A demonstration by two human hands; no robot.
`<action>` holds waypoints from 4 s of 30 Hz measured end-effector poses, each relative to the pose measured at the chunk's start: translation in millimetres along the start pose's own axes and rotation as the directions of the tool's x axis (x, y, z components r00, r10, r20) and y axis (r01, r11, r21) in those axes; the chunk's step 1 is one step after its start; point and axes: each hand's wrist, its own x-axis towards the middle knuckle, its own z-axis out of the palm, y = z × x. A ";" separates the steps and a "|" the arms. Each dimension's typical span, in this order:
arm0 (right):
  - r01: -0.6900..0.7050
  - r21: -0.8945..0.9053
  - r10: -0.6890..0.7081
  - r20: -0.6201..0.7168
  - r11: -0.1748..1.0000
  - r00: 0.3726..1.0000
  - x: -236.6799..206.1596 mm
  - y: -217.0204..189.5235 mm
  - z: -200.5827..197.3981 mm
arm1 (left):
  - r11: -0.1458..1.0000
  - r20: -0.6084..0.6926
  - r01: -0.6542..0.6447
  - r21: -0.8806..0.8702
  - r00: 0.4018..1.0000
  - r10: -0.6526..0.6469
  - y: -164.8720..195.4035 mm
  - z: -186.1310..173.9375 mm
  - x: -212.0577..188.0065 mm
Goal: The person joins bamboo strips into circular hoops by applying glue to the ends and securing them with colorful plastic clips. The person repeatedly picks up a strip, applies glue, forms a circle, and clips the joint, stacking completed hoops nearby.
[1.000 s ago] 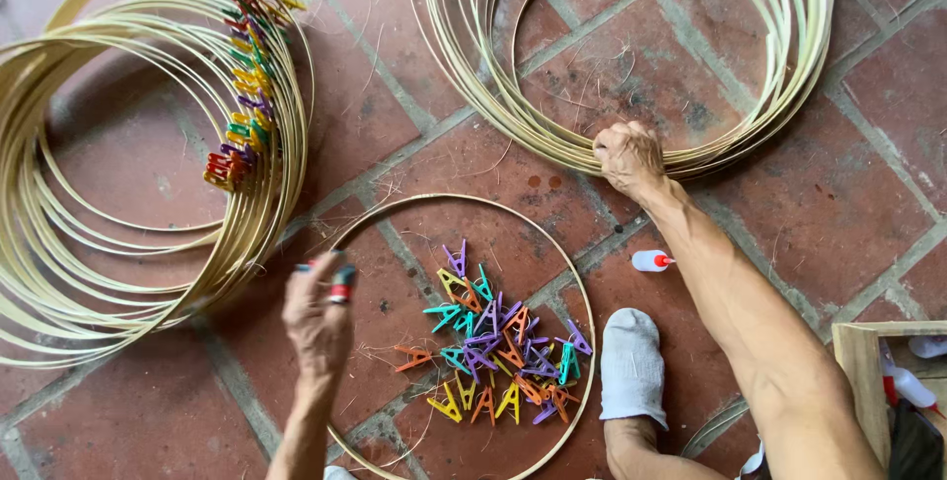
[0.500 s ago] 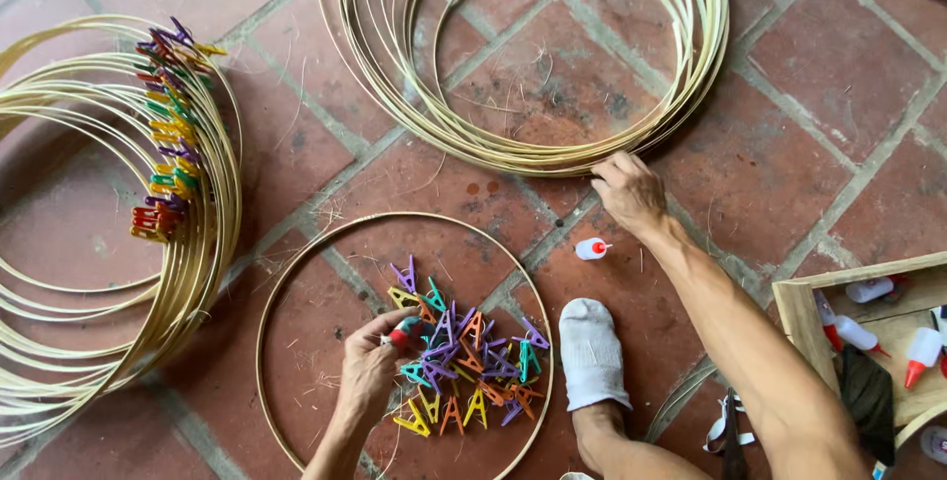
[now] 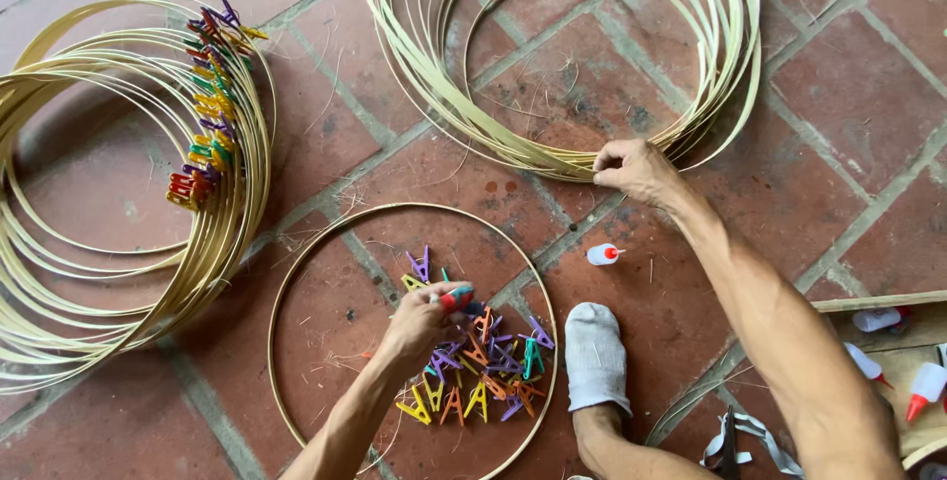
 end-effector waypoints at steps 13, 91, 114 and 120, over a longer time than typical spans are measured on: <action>0.627 -0.425 -0.748 -0.229 0.652 0.623 -75.0 -84.4 37.6 | 0.955 0.089 -0.046 -0.293 0.993 0.075 74.8 77.8 53.4; 0.580 0.022 -0.570 -0.159 0.814 0.806 -56.4 -114.9 170.8 | 0.619 0.091 -0.413 0.668 0.871 0.483 113.3 -171.1 -19.2; 0.035 0.457 -0.091 0.101 0.889 0.991 -44.0 -136.2 149.0 | -0.160 0.712 -0.711 0.685 0.607 0.354 136.8 -35.3 14.2; 0.232 0.459 -0.209 -0.100 0.858 0.973 -18.5 -114.5 156.7 | 0.086 0.376 -0.464 0.882 0.801 0.466 156.9 -41.8 36.4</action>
